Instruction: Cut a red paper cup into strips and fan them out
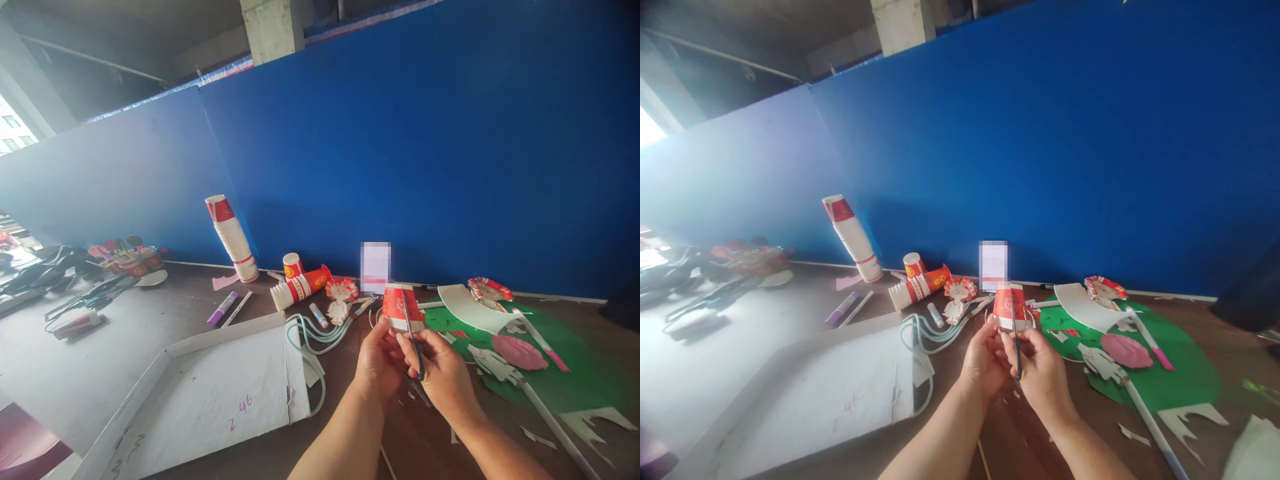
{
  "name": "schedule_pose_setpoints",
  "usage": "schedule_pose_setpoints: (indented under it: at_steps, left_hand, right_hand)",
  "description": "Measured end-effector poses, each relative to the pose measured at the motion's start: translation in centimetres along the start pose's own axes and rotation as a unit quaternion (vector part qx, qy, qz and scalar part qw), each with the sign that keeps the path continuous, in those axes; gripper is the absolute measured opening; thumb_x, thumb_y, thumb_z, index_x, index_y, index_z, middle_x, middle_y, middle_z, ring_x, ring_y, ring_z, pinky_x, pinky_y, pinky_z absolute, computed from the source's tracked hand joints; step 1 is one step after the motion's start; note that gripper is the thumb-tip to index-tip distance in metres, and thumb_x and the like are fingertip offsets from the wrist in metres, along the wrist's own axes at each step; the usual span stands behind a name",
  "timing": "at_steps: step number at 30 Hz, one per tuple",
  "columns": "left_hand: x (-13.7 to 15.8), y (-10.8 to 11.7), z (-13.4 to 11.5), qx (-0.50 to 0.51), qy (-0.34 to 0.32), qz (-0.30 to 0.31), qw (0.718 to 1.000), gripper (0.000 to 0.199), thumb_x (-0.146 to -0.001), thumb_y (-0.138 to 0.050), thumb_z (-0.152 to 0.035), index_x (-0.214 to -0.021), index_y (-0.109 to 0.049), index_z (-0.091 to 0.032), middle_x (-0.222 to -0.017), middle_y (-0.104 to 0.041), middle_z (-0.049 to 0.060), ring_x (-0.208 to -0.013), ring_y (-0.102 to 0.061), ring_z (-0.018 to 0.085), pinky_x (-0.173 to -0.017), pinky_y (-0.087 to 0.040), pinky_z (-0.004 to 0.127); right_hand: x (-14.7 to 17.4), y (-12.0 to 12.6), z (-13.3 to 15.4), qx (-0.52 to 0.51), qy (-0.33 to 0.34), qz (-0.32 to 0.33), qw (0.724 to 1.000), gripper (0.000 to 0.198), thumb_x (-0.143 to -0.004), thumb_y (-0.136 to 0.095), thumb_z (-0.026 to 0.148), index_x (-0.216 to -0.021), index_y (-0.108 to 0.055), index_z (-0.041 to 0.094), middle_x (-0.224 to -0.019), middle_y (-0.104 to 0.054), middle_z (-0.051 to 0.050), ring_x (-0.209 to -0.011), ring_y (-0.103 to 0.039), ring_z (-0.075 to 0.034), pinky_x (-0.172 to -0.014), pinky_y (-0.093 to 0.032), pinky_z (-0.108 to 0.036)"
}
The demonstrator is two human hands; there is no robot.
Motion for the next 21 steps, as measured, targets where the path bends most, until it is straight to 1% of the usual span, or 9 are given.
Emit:
schedule_pose_setpoints:
  at_steps: [2,4,7,10,13,15,16,18,21]
  left_hand:
    - [0.0,0.3,-0.1,0.017,0.007,-0.021,1.0,0.028,-0.071,-0.074,-0.029,-0.066,-0.054,-0.01,-0.056,-0.051,-0.001,-0.039,-0.036,0.002,-0.039,-0.028,0.017]
    - [0.0,0.3,-0.1,0.022,0.009,-0.014,1.0,0.027,-0.07,-0.074,-0.026,-0.067,-0.054,-0.009,-0.056,-0.051,-0.001,-0.04,-0.035,0.001,-0.039,-0.027,0.015]
    - [-0.3,0.4,0.1,0.001,0.007,0.015,1.0,0.027,-0.068,-0.076,-0.028,-0.071,-0.055,-0.01,-0.056,-0.051,-0.001,-0.04,-0.035,0.002,-0.039,-0.029,0.016]
    - [-0.6,0.8,0.3,-0.034,0.003,0.017,0.999,0.031,-0.065,-0.078,-0.034,-0.072,-0.056,-0.013,-0.052,-0.046,-0.004,-0.039,-0.033,0.005,-0.038,-0.031,0.02]
    - [-1.0,1.4,0.2,-0.059,-0.005,-0.001,0.998,0.034,-0.065,-0.077,-0.039,-0.074,-0.057,-0.013,-0.055,-0.051,-0.001,-0.041,-0.039,0.008,-0.04,-0.031,0.022]
    - [-1.0,1.7,0.1,-0.067,-0.013,-0.016,0.998,0.034,-0.065,-0.076,-0.041,-0.075,-0.057,-0.014,-0.057,-0.054,0.0,-0.043,-0.044,0.01,-0.043,-0.032,0.023]
    - [-1.0,1.7,0.0,-0.068,-0.016,-0.022,0.997,0.034,-0.066,-0.075,-0.041,-0.074,-0.056,-0.014,-0.057,-0.054,0.001,-0.044,-0.045,0.01,-0.044,-0.033,0.023]
    - [-0.8,1.6,-0.2,-0.063,-0.02,-0.031,0.997,0.034,-0.067,-0.074,-0.042,-0.072,-0.055,-0.015,-0.057,-0.055,0.001,-0.046,-0.049,0.013,-0.047,-0.035,0.025]
    - [-0.3,1.0,-0.6,-0.031,-0.022,-0.034,0.999,0.033,-0.067,-0.074,-0.041,-0.071,-0.055,-0.015,-0.06,-0.056,0.003,-0.052,-0.054,0.016,-0.055,-0.041,0.029]
  right_hand:
    - [0.0,0.0,-0.1,-0.002,-0.007,0.003,1.0,0.032,-0.078,-0.065,0.053,-0.082,-0.059,0.022,-0.052,-0.06,0.003,-0.046,-0.055,-0.014,-0.048,-0.042,-0.024]
    - [-0.1,0.0,-0.1,0.004,-0.011,0.001,1.0,0.032,-0.078,-0.065,0.053,-0.082,-0.058,0.022,-0.052,-0.059,0.003,-0.047,-0.055,-0.014,-0.049,-0.042,-0.024]
    - [-0.2,0.2,-0.3,0.018,-0.02,-0.007,1.0,0.032,-0.078,-0.065,0.054,-0.083,-0.058,0.022,-0.051,-0.059,0.003,-0.047,-0.055,-0.015,-0.049,-0.042,-0.024]
    - [-0.3,0.1,-0.6,0.013,-0.029,0.002,0.999,0.032,-0.078,-0.065,0.053,-0.086,-0.059,0.022,-0.055,-0.063,0.002,-0.05,-0.058,-0.016,-0.051,-0.045,-0.025]
    - [-0.3,-0.4,-0.9,-0.033,-0.02,0.023,0.999,0.031,-0.077,-0.068,0.048,-0.092,-0.06,0.022,-0.073,-0.07,-0.002,-0.065,-0.065,-0.019,-0.061,-0.05,-0.027]
    - [-0.3,-0.8,-1.1,-0.067,-0.018,0.035,0.997,0.033,-0.076,-0.069,0.046,-0.097,-0.059,0.022,-0.086,-0.073,-0.005,-0.075,-0.067,-0.021,-0.066,-0.052,-0.028]
    - [-0.3,-1.0,-1.2,-0.075,-0.022,0.039,0.996,0.035,-0.076,-0.069,0.046,-0.097,-0.059,0.021,-0.089,-0.073,-0.006,-0.078,-0.068,-0.022,-0.067,-0.052,-0.029]
    - [0.0,-1.3,-1.5,-0.071,-0.028,0.042,0.996,0.035,-0.075,-0.069,0.046,-0.097,-0.058,0.021,-0.089,-0.073,-0.006,-0.076,-0.068,-0.022,-0.066,-0.052,-0.029]
    - [0.4,-1.5,-1.6,-0.005,-0.014,0.049,0.999,0.031,-0.076,-0.068,0.047,-0.093,-0.059,0.022,-0.083,-0.073,-0.004,-0.07,-0.067,-0.02,-0.063,-0.051,-0.028]
Point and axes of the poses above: each hand's wrist, its own x-axis away from the middle knuckle, its own y-axis out of the back of the hand, z = x × y, the point moved 6 cm from there along -x, towards the middle knuckle
